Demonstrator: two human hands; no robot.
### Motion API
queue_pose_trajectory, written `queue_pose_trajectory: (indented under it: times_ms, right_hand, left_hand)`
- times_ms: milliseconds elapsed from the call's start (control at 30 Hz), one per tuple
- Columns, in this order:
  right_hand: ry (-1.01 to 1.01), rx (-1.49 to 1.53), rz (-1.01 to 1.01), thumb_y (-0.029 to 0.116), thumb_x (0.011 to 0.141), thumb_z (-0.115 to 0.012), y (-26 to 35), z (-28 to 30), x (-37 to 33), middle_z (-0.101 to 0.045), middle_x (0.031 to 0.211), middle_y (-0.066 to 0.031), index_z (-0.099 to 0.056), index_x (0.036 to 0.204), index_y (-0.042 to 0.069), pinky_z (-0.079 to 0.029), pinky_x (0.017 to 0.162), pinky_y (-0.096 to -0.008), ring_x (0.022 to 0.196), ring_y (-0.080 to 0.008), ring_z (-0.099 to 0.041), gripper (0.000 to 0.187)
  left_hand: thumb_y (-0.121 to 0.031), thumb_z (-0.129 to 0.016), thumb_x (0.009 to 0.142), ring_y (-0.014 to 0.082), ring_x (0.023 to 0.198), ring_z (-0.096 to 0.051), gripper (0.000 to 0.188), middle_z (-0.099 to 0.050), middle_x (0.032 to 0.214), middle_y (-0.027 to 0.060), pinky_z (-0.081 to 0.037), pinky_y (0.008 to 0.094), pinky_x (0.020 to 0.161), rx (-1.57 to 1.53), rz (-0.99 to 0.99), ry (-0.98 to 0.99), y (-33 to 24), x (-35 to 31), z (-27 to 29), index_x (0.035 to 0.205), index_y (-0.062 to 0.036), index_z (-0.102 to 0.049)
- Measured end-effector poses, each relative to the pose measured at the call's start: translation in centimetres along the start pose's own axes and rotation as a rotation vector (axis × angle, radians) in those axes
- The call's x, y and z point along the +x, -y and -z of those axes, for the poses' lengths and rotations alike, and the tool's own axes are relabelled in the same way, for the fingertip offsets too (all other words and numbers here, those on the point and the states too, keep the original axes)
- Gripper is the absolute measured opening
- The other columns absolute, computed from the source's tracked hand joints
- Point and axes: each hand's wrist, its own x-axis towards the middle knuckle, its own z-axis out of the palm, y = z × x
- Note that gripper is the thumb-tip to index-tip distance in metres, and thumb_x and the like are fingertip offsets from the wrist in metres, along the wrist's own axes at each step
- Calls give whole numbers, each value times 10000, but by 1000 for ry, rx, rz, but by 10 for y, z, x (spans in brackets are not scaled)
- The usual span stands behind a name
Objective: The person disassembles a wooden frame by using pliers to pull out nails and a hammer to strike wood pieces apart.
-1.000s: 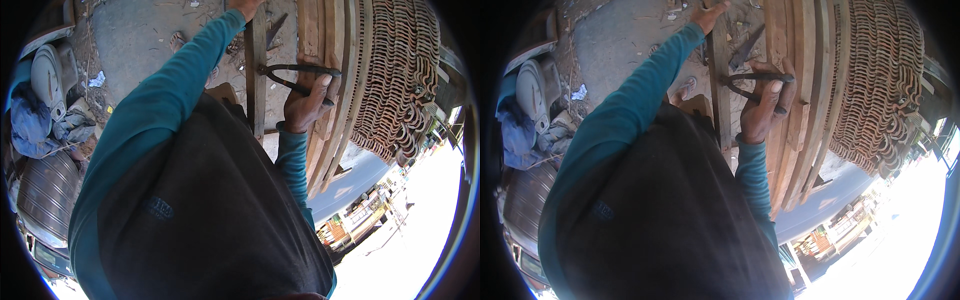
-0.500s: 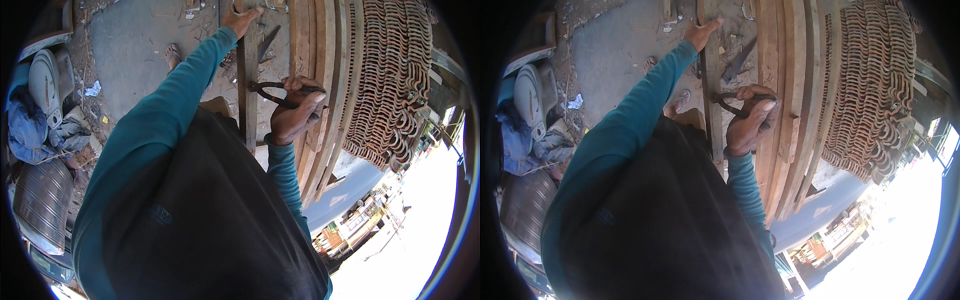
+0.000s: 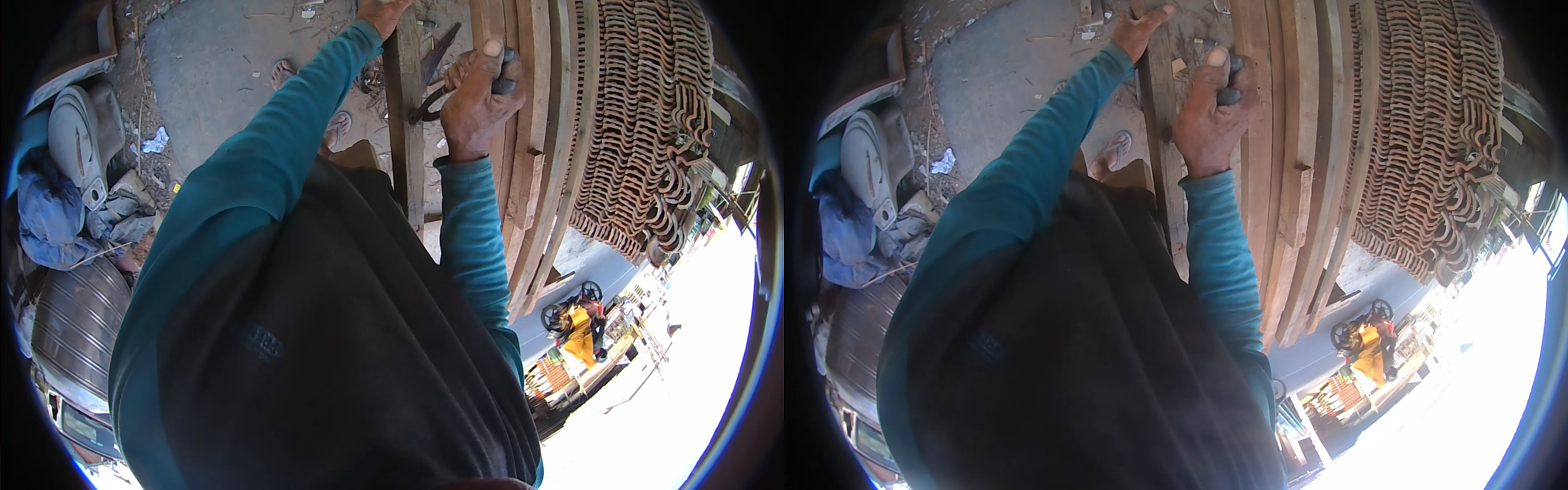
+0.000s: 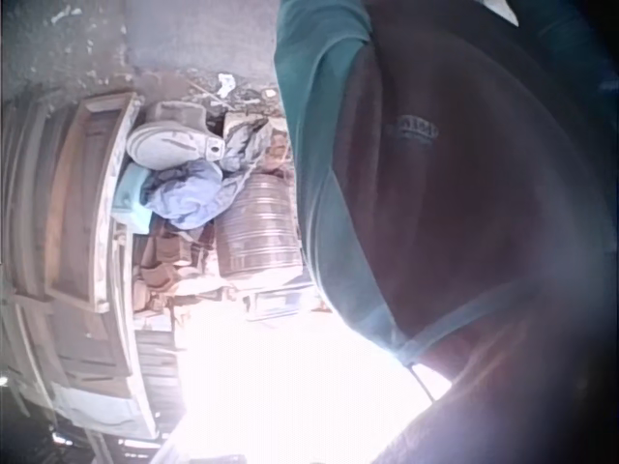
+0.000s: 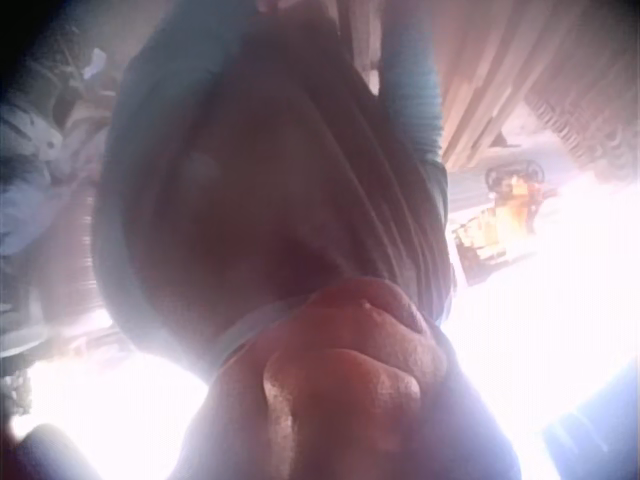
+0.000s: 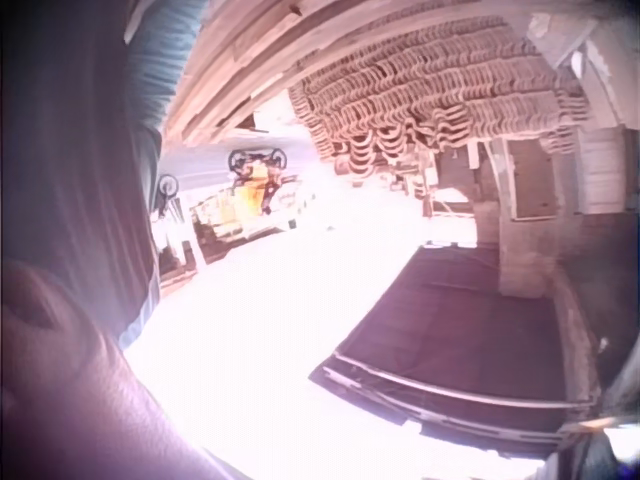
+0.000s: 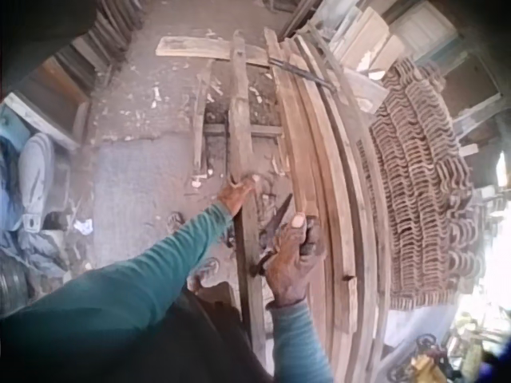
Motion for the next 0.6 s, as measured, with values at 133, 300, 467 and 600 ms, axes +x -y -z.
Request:
queue_pose_trajectory:
  times_ms: [133, 300, 467, 600]
  right_hand:
    - [96, -184, -56, 309, 1020, -581, -1, -16, 24, -528, 601, -43, -554, 773, -4, -410, 531, -370, 548, -160, -519, 400]
    - [99, -320, 101, 312, 1054, -504, -2, -54, 29, -700, 827, -136, -666, 939, -32, -524, 671, -394, 761, -229, -680, 397]
    - [641, -565, -313, 387, 996, -630, -104, 13, 54, -561, 628, -59, -580, 758, 11, -388, 482, -339, 502, -115, -472, 448]
    - [270, -554, -121, 381, 1016, -528, -75, -50, 62, -694, 731, -134, -625, 765, -3, -490, 589, -414, 646, -265, -657, 469]
  left_hand:
    - [-684, -534, 937, 376, 1279, -552, 761, -592, 1383, 201, -420, 412, 1097, -265, 242, -40, -28, -8, 20, 1387, -72, -569]
    - [-618, -588, 946, 354, 1266, -567, 726, -621, 1338, 202, -452, 408, 1065, -177, 63, -337, 11, -4, 27, 1366, -27, -577]
    - [-414, -658, 958, 308, 1114, -671, 535, -665, 1270, 159, -555, 404, 941, -795, 315, 118, -71, -67, 27, 1296, -5, -585]
    - [-436, -702, 926, 295, 1155, -650, 554, -693, 1201, 170, -519, 377, 978, -577, 78, -271, -42, -61, 35, 1249, 8, -628]
